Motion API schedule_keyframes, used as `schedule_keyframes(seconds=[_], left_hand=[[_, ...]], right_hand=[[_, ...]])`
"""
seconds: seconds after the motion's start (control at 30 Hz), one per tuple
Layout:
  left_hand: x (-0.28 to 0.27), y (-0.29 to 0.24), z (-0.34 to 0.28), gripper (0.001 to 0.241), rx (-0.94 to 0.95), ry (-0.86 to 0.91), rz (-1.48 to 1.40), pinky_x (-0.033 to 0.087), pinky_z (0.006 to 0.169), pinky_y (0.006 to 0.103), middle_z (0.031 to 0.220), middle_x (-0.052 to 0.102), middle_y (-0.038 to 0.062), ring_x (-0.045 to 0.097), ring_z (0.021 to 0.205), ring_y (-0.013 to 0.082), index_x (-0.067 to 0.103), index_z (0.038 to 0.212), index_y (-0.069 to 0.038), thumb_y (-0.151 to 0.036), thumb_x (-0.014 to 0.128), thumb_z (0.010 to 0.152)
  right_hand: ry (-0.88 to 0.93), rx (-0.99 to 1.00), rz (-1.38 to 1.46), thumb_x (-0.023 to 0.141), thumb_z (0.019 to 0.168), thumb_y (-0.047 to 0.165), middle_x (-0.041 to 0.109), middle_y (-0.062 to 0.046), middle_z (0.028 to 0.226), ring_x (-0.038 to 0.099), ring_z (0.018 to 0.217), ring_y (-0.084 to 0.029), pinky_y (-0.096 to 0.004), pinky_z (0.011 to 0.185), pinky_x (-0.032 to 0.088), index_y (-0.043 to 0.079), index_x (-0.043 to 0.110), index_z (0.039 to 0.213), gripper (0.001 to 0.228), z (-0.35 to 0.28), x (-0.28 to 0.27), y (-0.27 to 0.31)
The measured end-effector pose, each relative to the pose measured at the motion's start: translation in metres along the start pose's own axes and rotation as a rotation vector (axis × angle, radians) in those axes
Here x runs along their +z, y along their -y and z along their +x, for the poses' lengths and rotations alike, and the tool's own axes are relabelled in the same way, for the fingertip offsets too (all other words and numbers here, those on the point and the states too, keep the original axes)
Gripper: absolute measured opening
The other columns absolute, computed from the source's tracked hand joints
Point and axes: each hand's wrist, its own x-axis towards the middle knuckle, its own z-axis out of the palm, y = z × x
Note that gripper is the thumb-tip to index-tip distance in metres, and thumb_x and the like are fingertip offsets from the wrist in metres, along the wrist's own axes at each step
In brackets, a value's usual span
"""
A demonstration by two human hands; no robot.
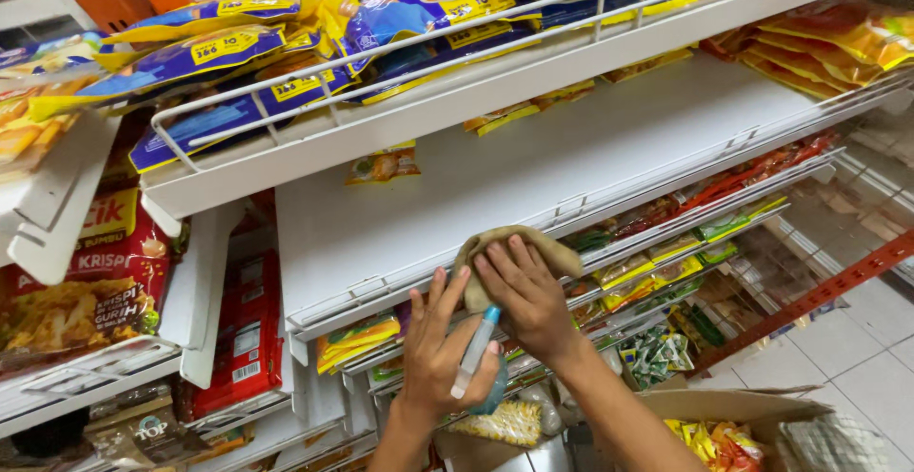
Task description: The person cleans the white shelves in a store by spraying a liquid from a blue bottle and wiping the surfaces with a cloth, moving items aside as they work.
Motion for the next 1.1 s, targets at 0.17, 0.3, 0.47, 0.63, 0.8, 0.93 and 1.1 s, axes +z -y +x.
schedule_keyframes(seconds=[0.17,0.3,0.47,0.63,0.8,0.93,1.1], left_hand=[[0.009,0.000,0.009,0.033,0.057,0.043,-0.011,0.005,0.129,0.0507,0.153,0.051,0.022,0.036,0.152,0.0409,0.076,0.102,-0.001,-0.021,0.069,0.077],[0.022,-0.006,0.021,0.033,0.088,0.101,-0.017,0.001,0.129,0.0491,0.156,0.050,0.022,0.035,0.154,0.0392,0.076,0.103,-0.001,-0.023,0.069,0.080],[0.047,-0.015,0.042,0.030,0.157,0.126,-0.011,0.001,0.129,0.0492,0.157,0.048,0.021,0.035,0.154,0.0380,0.075,0.103,-0.004,-0.024,0.069,0.082],[0.065,-0.019,0.057,0.027,0.180,0.158,0.006,0.001,0.127,0.0501,0.157,0.046,0.022,0.034,0.153,0.0384,0.073,0.098,-0.005,-0.025,0.068,0.081],[0.081,-0.023,0.069,0.025,0.189,0.176,0.012,0.002,0.130,0.0486,0.159,0.047,0.020,0.034,0.155,0.0359,0.074,0.098,-0.006,-0.025,0.067,0.083],[0.096,-0.028,0.081,0.030,0.210,0.167,0.028,-0.001,0.127,0.0498,0.158,0.045,0.021,0.033,0.154,0.0357,0.073,0.099,-0.004,-0.027,0.067,0.081],[0.116,-0.035,0.094,0.030,0.225,0.192,0.010,0.000,0.126,0.0509,0.159,0.044,0.021,0.032,0.153,0.0383,0.073,0.100,-0.004,-0.026,0.067,0.081]], right_hand=[[-0.146,0.124,-0.266,0.060,0.100,-0.001,0.048,-0.009,0.159,0.043,0.151,-0.037,-0.050,0.127,0.038,0.008,0.060,0.144,0.045,-0.014,-0.027,-0.054],[-0.324,0.295,-0.266,0.070,0.099,0.013,0.039,-0.017,0.159,0.035,0.149,-0.043,-0.053,0.125,0.033,0.001,0.054,0.146,0.052,-0.014,-0.048,-0.080],[-0.264,0.292,-0.189,0.059,0.097,0.001,0.042,-0.016,0.161,0.037,0.152,-0.045,-0.054,0.129,0.032,0.001,0.054,0.146,0.049,-0.013,-0.034,-0.054],[-0.164,0.136,-0.291,0.065,0.096,0.003,0.049,-0.011,0.156,0.046,0.148,-0.042,-0.050,0.125,0.041,0.004,0.062,0.139,0.043,-0.020,-0.055,-0.076],[-0.329,0.351,-0.350,0.075,0.093,0.016,0.045,-0.022,0.155,0.040,0.147,-0.047,-0.051,0.123,0.038,-0.003,0.055,0.144,0.057,-0.022,-0.085,-0.129],[-0.389,0.552,-0.317,0.052,0.093,-0.004,0.041,-0.027,0.162,0.036,0.153,-0.048,-0.052,0.127,0.035,-0.004,0.051,0.153,0.059,-0.020,-0.078,-0.131],[-0.250,0.252,-0.192,0.068,0.083,0.009,0.048,-0.022,0.153,0.040,0.147,-0.046,-0.050,0.121,0.040,0.000,0.054,0.144,0.063,-0.031,-0.078,-0.124]])
